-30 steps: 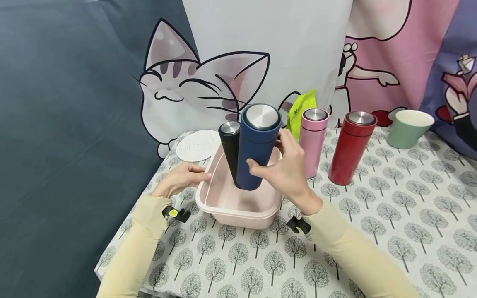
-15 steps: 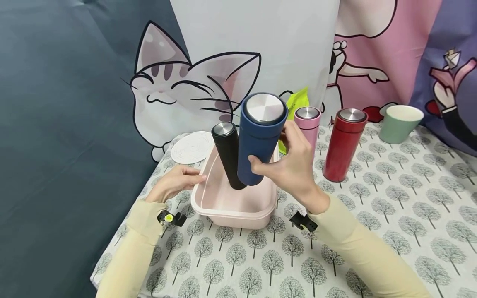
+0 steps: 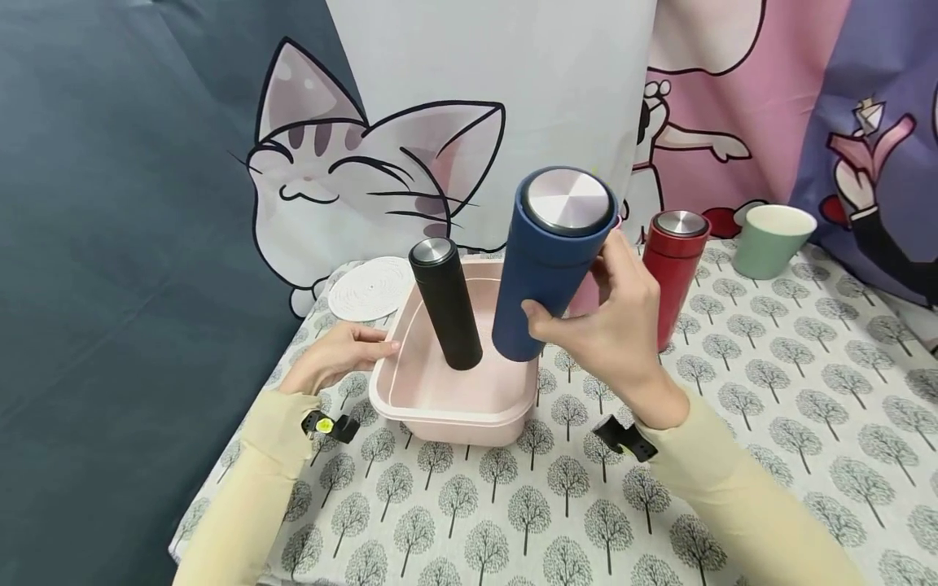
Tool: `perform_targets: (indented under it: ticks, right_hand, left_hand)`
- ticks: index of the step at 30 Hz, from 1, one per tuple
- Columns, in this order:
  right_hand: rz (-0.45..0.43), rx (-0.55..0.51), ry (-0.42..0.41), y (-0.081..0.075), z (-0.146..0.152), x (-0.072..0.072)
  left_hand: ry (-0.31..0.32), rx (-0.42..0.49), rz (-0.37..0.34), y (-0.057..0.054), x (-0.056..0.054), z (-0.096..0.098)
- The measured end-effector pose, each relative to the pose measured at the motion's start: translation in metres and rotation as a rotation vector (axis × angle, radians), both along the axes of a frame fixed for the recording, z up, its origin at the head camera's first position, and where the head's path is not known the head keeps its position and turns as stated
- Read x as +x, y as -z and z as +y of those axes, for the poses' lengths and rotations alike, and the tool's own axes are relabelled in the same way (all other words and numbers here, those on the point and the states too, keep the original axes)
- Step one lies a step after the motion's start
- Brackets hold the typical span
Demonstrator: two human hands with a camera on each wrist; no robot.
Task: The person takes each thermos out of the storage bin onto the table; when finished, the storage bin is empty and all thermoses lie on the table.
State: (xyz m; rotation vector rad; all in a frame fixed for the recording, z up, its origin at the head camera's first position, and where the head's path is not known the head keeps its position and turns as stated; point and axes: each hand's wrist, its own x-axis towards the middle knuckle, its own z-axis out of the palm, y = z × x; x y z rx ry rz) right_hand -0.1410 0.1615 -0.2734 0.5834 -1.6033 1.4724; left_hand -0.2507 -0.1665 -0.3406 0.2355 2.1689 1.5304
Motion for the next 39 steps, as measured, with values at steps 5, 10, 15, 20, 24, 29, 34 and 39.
perform_targets:
  ticks: [5, 10, 15, 20, 24, 29, 34, 39]
  right_hand:
    - [-0.05, 0.075, 0.133, 0.001, 0.014, 0.008]
    - [-0.077, 0.053, 0.15, 0.004, 0.025, 0.012]
    - [-0.065, 0.023, 0.14, 0.004, 0.033, 0.014]
    - [-0.072, 0.041, 0.174, 0.004, 0.04, 0.015]
    - [-0.082, 0.084, 0.219, 0.005, 0.045, 0.015]
    - [-0.101, 0.116, 0.255, 0.006, 0.048, 0.015]
    - [-0.134, 0.135, 0.298, 0.014, 0.055, 0.013]
    - [-0.182, 0.152, 0.356, 0.028, 0.066, 0.008]
  left_hand:
    - [0.006, -0.003, 0.0, 0.0, 0.001, 0.0]
    - [0.015, -0.025, 0.009, 0.0, -0.001, -0.002]
    - [0.022, -0.013, -0.004, 0.002, -0.003, -0.002]
    - [0.022, -0.005, -0.005, 0.002, -0.003, -0.002]
    - [0.019, -0.009, -0.001, 0.002, -0.003, -0.002]
    - [0.016, -0.017, 0.002, 0.001, -0.001, -0.003]
    - [0.022, -0.014, 0.001, 0.001, -0.001, -0.002]
    - [0.021, -0.025, 0.0, 0.0, -0.002, -0.001]
